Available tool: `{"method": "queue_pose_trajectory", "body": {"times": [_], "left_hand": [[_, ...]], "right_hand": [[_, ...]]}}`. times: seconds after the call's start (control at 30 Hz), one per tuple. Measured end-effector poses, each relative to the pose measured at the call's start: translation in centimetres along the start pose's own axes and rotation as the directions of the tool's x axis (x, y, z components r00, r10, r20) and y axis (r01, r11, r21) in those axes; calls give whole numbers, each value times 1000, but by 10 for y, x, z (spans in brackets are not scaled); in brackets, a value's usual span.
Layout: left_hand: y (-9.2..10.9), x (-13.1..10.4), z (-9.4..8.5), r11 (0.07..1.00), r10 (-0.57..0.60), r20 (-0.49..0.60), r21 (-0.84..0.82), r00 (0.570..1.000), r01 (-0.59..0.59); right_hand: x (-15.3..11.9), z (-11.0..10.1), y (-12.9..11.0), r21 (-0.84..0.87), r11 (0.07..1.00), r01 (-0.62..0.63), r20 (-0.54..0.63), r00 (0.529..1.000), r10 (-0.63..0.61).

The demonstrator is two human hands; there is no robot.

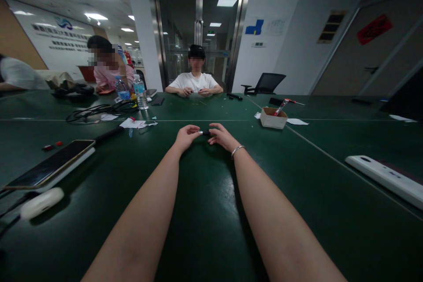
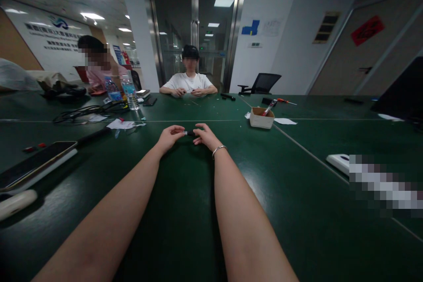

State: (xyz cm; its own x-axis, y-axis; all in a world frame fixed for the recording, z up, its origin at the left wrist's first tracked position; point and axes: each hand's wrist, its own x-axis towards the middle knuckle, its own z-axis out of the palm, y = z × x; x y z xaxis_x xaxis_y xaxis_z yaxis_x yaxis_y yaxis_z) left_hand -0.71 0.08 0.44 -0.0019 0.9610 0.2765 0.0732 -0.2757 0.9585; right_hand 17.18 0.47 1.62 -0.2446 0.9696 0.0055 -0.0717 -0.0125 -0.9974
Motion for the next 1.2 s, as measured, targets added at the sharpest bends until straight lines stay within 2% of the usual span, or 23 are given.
{"method": "queue_pose_trajectory", "body": {"times": [0.1, 0.23, 0.37, 0.43, 0.53, 0.67, 0.93, 1.2], "left_hand": [[0, 0, 0, 1000, -2, 5, -3, 1000, 2], [-1, 1, -1, 1000, 5, 3, -2, 1000, -5], [-2, 1, -1, 1000, 9, 6, -7, 1000, -9], [-2, 1, -1, 1000, 6, 7, -4, 1000, -6], [-2, 1, -1, 1000, 3, -1, 0, 1000, -3], [-2, 1, -2, 1000, 3, 9, 9, 1000, -3], [-4, 3, 0, 996, -55, 10, 67, 998, 54], [-9, 4, 0, 979, -85, 78, 192, 993, 69]], "right_hand": [[1, 0, 1, -79, 997, -16, 12, 1000, 17], [-1, -1, -1, 10, 998, 64, 20, 998, -65], [-1, 0, -1, -55, 998, -31, 18, 999, 32], [0, 0, 0, -66, 998, -5, 27, 1000, 7], [1, -1, 0, 16, 999, 49, 10, 999, -49], [2, -1, 1, -48, 999, -22, 21, 1000, 23], [-3, -3, 1, 9, 1000, 28, 72, 997, -28], [-4, -4, 1, 32, 999, 29, 100, 995, -32]]}}
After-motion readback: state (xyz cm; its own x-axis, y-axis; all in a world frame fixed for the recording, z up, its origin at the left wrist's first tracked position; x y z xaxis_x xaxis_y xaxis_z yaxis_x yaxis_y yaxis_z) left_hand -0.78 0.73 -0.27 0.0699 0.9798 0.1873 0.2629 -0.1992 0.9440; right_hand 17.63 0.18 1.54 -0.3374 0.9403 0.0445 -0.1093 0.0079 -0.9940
